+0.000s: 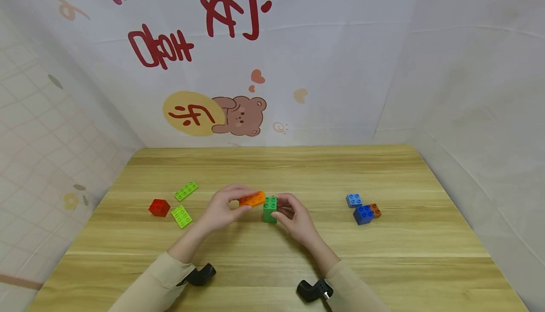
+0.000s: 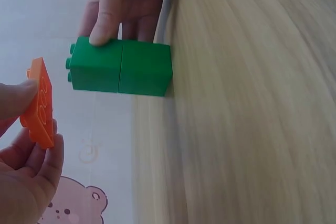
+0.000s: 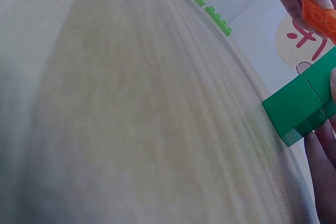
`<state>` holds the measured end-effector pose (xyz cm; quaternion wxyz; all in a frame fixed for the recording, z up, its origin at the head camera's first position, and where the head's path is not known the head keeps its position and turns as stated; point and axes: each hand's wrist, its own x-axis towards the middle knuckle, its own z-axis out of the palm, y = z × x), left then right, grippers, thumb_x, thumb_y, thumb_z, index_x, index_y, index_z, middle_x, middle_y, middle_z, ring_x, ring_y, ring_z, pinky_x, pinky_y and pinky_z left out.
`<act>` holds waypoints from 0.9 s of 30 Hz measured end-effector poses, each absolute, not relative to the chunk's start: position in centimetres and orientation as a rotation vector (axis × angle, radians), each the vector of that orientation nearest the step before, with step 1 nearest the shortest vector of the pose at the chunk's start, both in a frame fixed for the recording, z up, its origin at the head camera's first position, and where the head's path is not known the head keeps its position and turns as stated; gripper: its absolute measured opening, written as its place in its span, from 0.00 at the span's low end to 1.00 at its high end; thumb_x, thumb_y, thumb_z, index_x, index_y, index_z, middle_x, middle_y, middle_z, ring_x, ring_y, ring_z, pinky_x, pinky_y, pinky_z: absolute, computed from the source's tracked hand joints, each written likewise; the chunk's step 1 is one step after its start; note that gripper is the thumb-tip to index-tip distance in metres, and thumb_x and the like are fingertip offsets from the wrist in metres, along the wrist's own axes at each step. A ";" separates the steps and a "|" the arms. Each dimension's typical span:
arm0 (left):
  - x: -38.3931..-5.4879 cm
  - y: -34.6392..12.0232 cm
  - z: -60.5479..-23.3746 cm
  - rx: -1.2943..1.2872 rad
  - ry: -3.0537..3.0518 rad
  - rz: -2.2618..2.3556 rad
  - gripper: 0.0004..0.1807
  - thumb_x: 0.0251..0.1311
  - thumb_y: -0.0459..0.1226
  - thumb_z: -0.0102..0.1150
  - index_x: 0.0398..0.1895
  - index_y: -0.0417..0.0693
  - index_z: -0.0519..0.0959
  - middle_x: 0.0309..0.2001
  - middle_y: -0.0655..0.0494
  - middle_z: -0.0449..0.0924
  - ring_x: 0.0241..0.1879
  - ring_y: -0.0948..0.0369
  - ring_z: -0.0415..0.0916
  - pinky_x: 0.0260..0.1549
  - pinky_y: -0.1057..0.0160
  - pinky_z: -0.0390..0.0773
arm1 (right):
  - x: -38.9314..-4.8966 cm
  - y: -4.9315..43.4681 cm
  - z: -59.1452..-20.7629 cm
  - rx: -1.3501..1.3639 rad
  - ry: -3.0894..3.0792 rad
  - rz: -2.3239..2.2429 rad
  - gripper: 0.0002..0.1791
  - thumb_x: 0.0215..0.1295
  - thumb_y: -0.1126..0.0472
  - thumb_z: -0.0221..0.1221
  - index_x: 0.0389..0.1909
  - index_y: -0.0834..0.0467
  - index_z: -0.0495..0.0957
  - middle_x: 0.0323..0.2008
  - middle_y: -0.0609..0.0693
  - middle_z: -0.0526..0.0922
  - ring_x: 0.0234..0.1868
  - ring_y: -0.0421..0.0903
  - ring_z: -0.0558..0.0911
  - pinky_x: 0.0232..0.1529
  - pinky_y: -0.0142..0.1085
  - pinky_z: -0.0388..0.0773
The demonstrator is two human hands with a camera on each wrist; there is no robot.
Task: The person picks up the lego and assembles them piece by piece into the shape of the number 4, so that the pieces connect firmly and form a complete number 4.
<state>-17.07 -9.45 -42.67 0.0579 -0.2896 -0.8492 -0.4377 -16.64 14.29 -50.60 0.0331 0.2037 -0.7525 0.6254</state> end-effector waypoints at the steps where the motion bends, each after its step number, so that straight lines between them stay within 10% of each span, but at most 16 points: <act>1: -17.1 -9.3 -42.7 -0.889 -2.564 -1.320 0.21 0.54 0.26 0.70 0.53 0.46 0.85 0.50 0.53 0.83 0.51 0.56 0.78 0.50 0.56 0.80 | -16.7 14.3 -50.6 0.623 -2.317 1.927 0.20 0.64 0.68 0.65 0.56 0.60 0.74 0.53 0.56 0.79 0.54 0.51 0.80 0.56 0.45 0.78; 27: -17.9 -7.4 -42.4 -1.091 -2.558 -1.083 0.15 0.55 0.27 0.70 0.45 0.49 0.89 0.48 0.54 0.83 0.52 0.55 0.76 0.54 0.54 0.76 | -15.3 13.8 -47.6 0.662 -2.309 1.924 0.19 0.64 0.74 0.62 0.56 0.68 0.73 0.53 0.62 0.78 0.53 0.59 0.78 0.57 0.54 0.76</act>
